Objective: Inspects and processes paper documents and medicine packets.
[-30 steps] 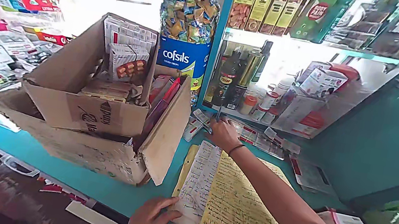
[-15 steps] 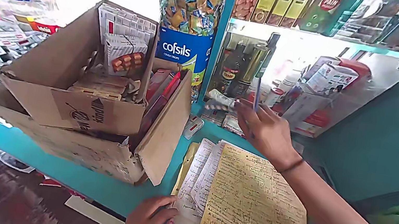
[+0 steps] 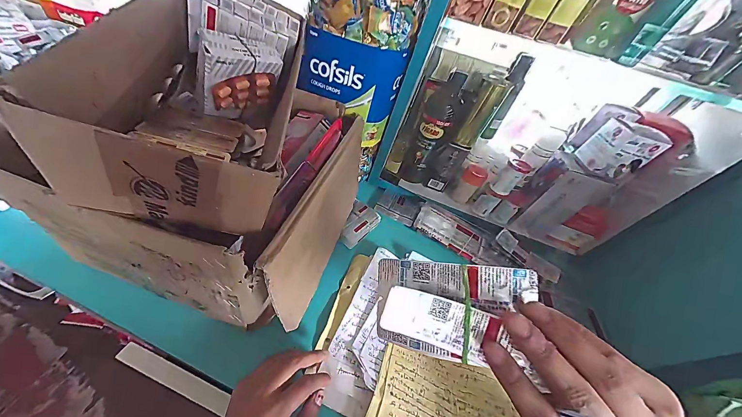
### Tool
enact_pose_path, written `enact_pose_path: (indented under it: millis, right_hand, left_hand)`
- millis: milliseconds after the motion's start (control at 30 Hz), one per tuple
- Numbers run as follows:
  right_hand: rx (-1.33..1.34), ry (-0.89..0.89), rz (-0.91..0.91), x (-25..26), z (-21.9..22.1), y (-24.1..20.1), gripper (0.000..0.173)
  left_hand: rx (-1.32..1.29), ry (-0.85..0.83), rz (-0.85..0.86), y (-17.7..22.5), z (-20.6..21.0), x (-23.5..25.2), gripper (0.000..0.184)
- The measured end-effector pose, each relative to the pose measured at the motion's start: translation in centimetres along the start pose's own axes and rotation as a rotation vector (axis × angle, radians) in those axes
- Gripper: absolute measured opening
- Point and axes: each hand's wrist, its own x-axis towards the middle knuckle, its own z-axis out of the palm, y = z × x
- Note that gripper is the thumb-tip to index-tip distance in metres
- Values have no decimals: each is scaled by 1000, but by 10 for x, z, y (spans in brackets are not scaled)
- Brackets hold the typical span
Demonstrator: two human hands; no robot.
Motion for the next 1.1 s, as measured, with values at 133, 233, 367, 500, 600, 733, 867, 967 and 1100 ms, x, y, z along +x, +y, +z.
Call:
enact_pose_path:
  millis: [133,233,367,500,600,733,867,967,1100]
  right_hand:
    - [-25,-10,-7,2,-7,-3,20]
    - [-36,-16,-7,4,-10,-5,21]
    - [-25,-42,-27,5,-15,-6,25]
    - [149,-58,-47,6,-18,-12,22]
    - [355,-61,-56,10,-14,-27,19]
    - [482,-89,-46,12,-8,-42,14]
    - [400,-119,-2,-1,-5,-41,14]
    - [346,-129,1,-6,-4,-42,12]
    - [316,-128,2,-5,-7,-43,11]
  left_hand:
    - [1,3,12,-1,1,0,32]
    - [3,3,12,-1,0,-1,32]
    - [-57,11,0,-1,-1,-1,31]
    - [-609,-53,-111,10,-17,10,50]
    - [-1051,-275,-197,27,-32,25,87]
    - [-1254,-288,-254,53,-30,31,57]
    - [-1243,-277,-225,63,-30,25,52]
    - [-1193,-295,-217,65,-31,24,57]
    - [-1127,-265,-199,70,-29,24,57]
